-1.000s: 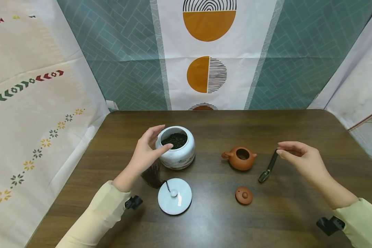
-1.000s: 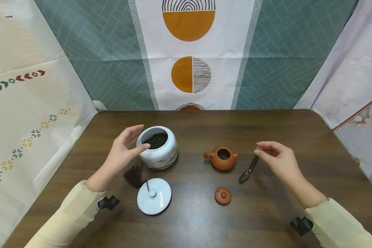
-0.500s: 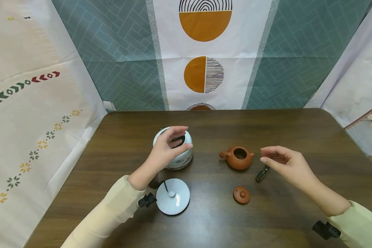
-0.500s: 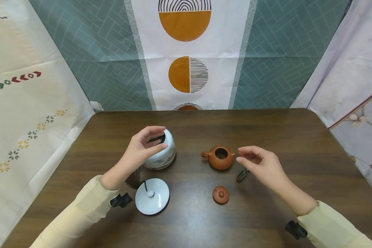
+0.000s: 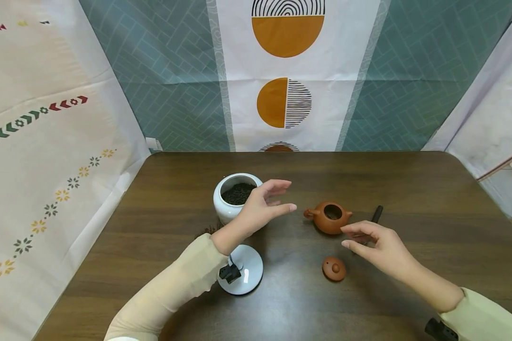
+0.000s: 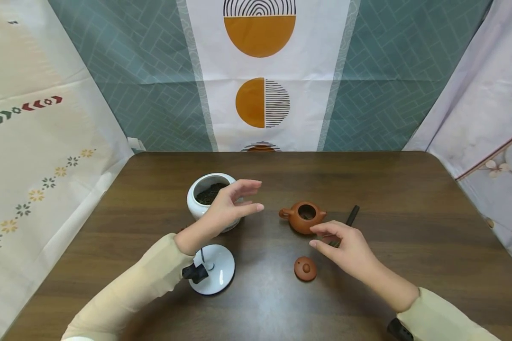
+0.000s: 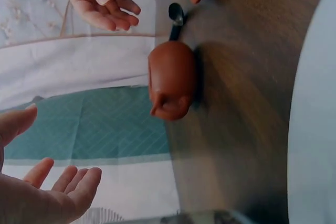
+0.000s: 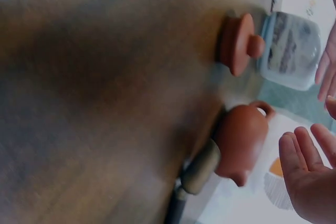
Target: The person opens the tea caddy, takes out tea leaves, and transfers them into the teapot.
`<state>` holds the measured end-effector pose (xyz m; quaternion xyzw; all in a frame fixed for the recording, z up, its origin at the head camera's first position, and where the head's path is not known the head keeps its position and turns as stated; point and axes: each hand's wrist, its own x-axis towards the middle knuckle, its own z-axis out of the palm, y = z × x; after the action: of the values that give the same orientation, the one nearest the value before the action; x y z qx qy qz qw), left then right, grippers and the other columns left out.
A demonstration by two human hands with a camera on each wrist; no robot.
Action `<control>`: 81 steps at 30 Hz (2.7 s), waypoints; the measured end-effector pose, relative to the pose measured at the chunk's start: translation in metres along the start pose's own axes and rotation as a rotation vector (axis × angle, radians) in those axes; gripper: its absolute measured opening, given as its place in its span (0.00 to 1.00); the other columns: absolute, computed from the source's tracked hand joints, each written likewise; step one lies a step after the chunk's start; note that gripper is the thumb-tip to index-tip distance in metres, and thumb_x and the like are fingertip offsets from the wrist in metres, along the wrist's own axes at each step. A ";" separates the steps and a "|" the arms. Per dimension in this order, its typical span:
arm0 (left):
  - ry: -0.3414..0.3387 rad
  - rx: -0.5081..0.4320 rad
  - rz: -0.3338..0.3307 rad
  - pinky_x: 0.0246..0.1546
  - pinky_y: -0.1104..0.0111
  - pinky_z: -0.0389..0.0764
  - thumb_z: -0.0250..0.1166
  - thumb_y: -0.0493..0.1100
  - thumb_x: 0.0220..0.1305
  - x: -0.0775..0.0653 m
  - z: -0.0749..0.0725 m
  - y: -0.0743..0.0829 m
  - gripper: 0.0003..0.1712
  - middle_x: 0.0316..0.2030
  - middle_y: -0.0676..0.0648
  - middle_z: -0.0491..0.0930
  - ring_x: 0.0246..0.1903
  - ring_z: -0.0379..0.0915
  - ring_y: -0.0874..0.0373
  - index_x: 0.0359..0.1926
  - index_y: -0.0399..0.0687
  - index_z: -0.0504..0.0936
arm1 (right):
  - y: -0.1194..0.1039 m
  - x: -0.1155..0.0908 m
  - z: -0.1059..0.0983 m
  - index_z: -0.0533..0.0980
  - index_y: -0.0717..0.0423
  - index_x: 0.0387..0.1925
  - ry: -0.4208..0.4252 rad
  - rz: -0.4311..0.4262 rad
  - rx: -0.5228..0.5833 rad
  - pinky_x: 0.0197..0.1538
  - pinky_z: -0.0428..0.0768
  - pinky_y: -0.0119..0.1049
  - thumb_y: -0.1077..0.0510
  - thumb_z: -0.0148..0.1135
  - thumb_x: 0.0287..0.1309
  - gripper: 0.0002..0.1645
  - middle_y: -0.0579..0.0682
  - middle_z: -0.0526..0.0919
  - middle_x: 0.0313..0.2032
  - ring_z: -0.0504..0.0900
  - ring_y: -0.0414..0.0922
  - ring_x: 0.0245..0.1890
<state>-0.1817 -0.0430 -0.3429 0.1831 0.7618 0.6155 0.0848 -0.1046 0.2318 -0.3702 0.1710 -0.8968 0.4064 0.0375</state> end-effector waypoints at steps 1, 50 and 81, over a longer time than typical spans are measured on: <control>-0.002 -0.007 -0.009 0.60 0.56 0.71 0.69 0.34 0.55 0.002 0.003 -0.001 0.29 0.60 0.42 0.73 0.61 0.68 0.49 0.59 0.41 0.73 | 0.001 -0.001 0.002 0.81 0.55 0.45 -0.001 -0.017 -0.003 0.38 0.81 0.31 0.61 0.68 0.54 0.15 0.47 0.83 0.41 0.80 0.30 0.38; -0.174 -0.039 -0.440 0.49 0.58 0.80 0.69 0.31 0.54 0.059 0.068 -0.043 0.30 0.60 0.39 0.70 0.57 0.71 0.46 0.59 0.43 0.74 | 0.034 -0.012 0.037 0.84 0.51 0.35 -0.100 -0.350 -0.076 0.43 0.77 0.22 0.66 0.75 0.38 0.17 0.47 0.85 0.38 0.81 0.43 0.42; -0.140 -0.132 -0.415 0.46 0.60 0.81 0.68 0.23 0.50 0.064 0.076 -0.051 0.32 0.56 0.39 0.76 0.52 0.76 0.50 0.58 0.40 0.76 | 0.019 0.006 0.010 0.83 0.53 0.35 0.083 -0.336 -0.119 0.39 0.76 0.19 0.73 0.74 0.35 0.21 0.50 0.85 0.40 0.81 0.34 0.39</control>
<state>-0.2231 0.0412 -0.4037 0.0589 0.7336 0.6191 0.2740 -0.1161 0.2346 -0.3894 0.2988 -0.8759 0.3472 0.1518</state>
